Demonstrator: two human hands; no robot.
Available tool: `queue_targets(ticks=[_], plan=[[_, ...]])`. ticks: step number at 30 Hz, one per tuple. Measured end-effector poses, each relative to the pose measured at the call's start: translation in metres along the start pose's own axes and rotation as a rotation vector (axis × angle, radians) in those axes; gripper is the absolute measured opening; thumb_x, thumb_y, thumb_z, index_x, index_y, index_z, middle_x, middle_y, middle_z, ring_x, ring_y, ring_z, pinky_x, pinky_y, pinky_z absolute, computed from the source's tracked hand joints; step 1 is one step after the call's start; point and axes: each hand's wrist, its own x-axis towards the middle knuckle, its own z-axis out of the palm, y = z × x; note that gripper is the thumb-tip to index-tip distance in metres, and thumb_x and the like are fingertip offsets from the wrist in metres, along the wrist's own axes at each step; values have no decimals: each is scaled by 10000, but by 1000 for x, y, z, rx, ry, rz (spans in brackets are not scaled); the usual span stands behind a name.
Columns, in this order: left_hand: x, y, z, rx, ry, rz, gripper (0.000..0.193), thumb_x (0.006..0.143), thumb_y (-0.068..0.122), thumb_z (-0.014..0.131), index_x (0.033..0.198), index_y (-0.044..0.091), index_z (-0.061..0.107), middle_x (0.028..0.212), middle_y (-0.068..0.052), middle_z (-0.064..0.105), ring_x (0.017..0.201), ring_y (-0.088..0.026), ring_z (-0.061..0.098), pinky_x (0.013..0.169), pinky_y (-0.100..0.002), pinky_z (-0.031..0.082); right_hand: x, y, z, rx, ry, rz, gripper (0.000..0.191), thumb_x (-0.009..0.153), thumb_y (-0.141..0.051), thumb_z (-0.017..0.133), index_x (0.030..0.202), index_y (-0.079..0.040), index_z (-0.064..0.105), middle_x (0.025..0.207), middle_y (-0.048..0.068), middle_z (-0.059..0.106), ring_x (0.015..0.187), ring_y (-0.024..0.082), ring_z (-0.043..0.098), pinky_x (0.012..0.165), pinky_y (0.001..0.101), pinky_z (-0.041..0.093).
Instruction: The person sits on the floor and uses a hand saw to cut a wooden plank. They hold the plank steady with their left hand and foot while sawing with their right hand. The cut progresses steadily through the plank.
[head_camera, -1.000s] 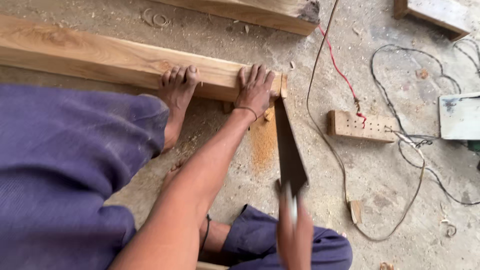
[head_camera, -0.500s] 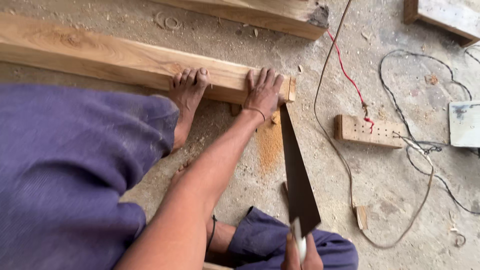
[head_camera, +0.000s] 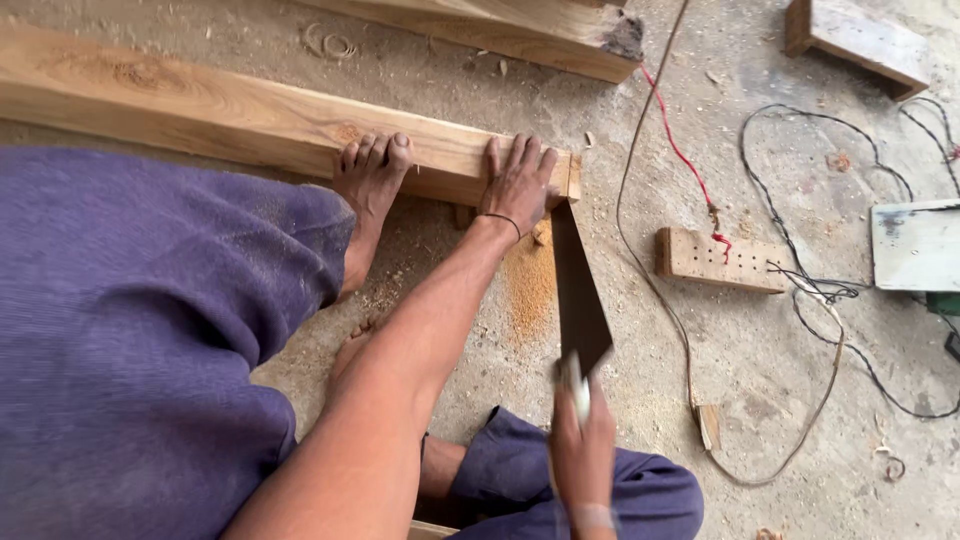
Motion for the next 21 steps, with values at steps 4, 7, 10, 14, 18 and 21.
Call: queue_targets(ticks=[4,7,10,14,18,21], plan=[[0,3,-3,-42,-19,-18,599,982,296,574,1518,116,376,1645,-187,228,1543,-345,176,1222,-667,26,-70,-3,-32,707,-241,1065,486,976,-144,662,1446,-21,639,758,291,680,580,334,595,545,465,461],[7,2,8,-12,-2,-17,586,996,296,554,1519,105,372,1644,-197,214,1539,-357,164,1211,-669,18,-33,-11,-39,745,-101,706,446,1052,-180,562,1452,16,569,987,218,715,812,251,658,676,401,486],[12,-4,22,34,32,-5,586,977,187,550,1530,115,372,1641,-199,220,1529,-356,164,1205,-664,26,56,-13,-14,555,-269,719,536,977,-239,586,1487,-76,560,705,199,664,589,258,590,542,400,458],[12,-9,26,-12,157,55,511,1011,74,556,1502,120,421,1616,-184,306,1536,-354,207,1243,-670,70,134,-7,29,747,-61,565,296,997,-215,569,1133,39,640,765,171,677,620,213,620,541,411,487],[4,-6,15,-39,106,58,571,954,70,620,1490,88,426,1597,-199,329,1530,-363,229,1263,-648,85,67,1,23,601,-99,520,335,1004,-226,585,1200,40,638,816,215,668,651,255,618,599,416,489],[2,-2,4,17,53,22,626,918,102,618,1507,106,405,1590,-199,304,1519,-352,213,1249,-637,74,-26,1,-7,596,-114,607,387,968,-204,598,1266,41,637,876,249,697,698,270,657,647,403,525]])
